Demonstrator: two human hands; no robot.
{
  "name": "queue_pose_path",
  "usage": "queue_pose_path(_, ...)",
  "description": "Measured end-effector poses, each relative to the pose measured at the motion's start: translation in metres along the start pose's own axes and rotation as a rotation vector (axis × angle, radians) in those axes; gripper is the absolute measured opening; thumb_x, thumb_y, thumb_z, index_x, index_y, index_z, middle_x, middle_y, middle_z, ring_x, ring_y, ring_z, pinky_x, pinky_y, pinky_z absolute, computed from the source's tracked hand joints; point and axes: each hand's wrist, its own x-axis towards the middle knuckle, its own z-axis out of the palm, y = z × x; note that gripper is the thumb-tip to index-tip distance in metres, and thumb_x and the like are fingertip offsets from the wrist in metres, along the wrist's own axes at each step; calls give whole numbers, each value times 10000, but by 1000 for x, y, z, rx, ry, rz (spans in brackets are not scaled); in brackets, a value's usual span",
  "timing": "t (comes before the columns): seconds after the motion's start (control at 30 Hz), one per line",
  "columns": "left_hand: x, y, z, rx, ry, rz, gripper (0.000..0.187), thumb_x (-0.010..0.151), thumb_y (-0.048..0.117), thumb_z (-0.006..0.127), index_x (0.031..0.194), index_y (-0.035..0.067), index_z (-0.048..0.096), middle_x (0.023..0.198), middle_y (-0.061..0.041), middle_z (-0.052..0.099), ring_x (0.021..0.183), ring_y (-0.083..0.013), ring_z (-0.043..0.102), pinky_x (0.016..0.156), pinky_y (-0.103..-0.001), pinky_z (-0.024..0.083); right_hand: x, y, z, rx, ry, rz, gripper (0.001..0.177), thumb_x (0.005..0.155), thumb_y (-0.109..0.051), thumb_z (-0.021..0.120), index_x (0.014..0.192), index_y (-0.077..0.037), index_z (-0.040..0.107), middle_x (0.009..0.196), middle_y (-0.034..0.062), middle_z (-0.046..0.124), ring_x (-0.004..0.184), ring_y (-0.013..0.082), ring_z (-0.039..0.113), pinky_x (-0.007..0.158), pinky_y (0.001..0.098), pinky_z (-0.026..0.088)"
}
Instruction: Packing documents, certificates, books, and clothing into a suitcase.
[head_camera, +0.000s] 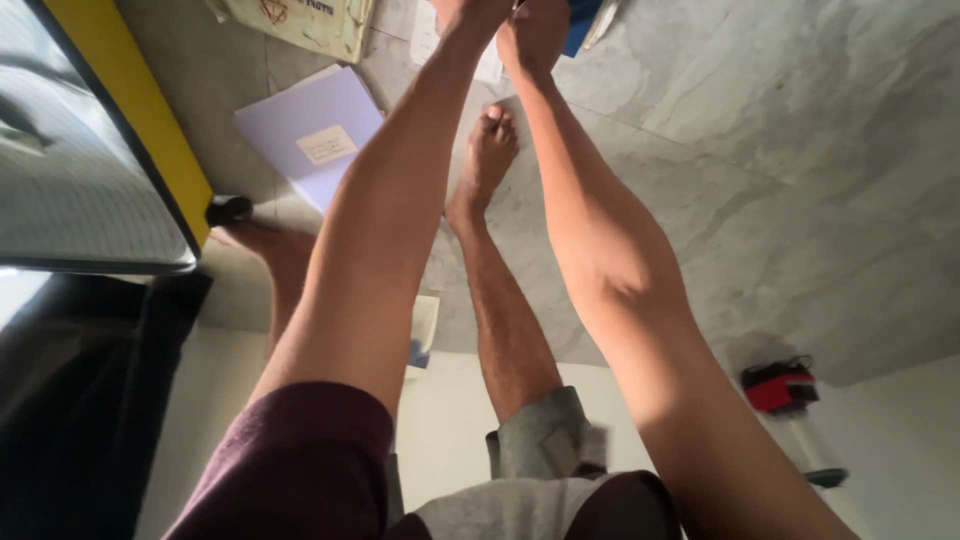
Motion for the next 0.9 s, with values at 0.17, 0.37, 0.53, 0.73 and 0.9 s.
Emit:
queue_pose_path(0.17, 23, 22, -26, 14, 170, -42, 311, 690, 277, 832, 830, 39, 690, 778, -158, 710, 730, -336, 669, 619, -423, 522, -13, -55, -77, 591, 5, 253, 305, 779, -207, 864, 795, -26, 619, 686, 80, 661, 637, 219, 632, 641, 343, 509)
queue_pose_path(0.37, -3, 70, -105, -385, -90, -197, 177, 764, 141, 807, 863, 35, 704, 711, -75, 744, 644, -209, 696, 624, -395, 550, -13, -55, -146, 983, -158, 462, 200, 879, -85, 812, 1024, -15, 693, 869, 34, 699, 759, 144, 622, 690, 305, 518)
queue_pose_path(0.53, -20, 82, -136, -1154, -387, -413, 371, 818, 96, 815, 1133, 46, 626, 1035, -74, 747, 984, -197, 701, 869, -381, 579, -17, -79, -184, 1020, -407, 299, 167, 1014, -114, 648, 1125, 3, 693, 1001, 55, 751, 889, 124, 677, 799, 296, 560)
queue_pose_path(0.73, -49, 27, -140, -1072, -202, -549, 336, 867, 78, 735, 1176, -37, 669, 1116, -181, 735, 1035, -275, 664, 929, -407, 552, -66, -132, -199, 657, -393, 204, 160, 1028, -86, 660, 1124, 23, 726, 930, 92, 746, 845, 125, 646, 758, 305, 517)
queue_pose_path(0.9, -97, -31, -166, -435, -94, -198, 568, 806, -11, 599, 1374, -14, 580, 1246, -249, 681, 1139, -385, 670, 998, -451, 536, -117, -158, -174, 615, -50, 141, 271, 992, 7, 567, 1228, 10, 700, 1079, 109, 732, 963, 172, 675, 850, 326, 540)
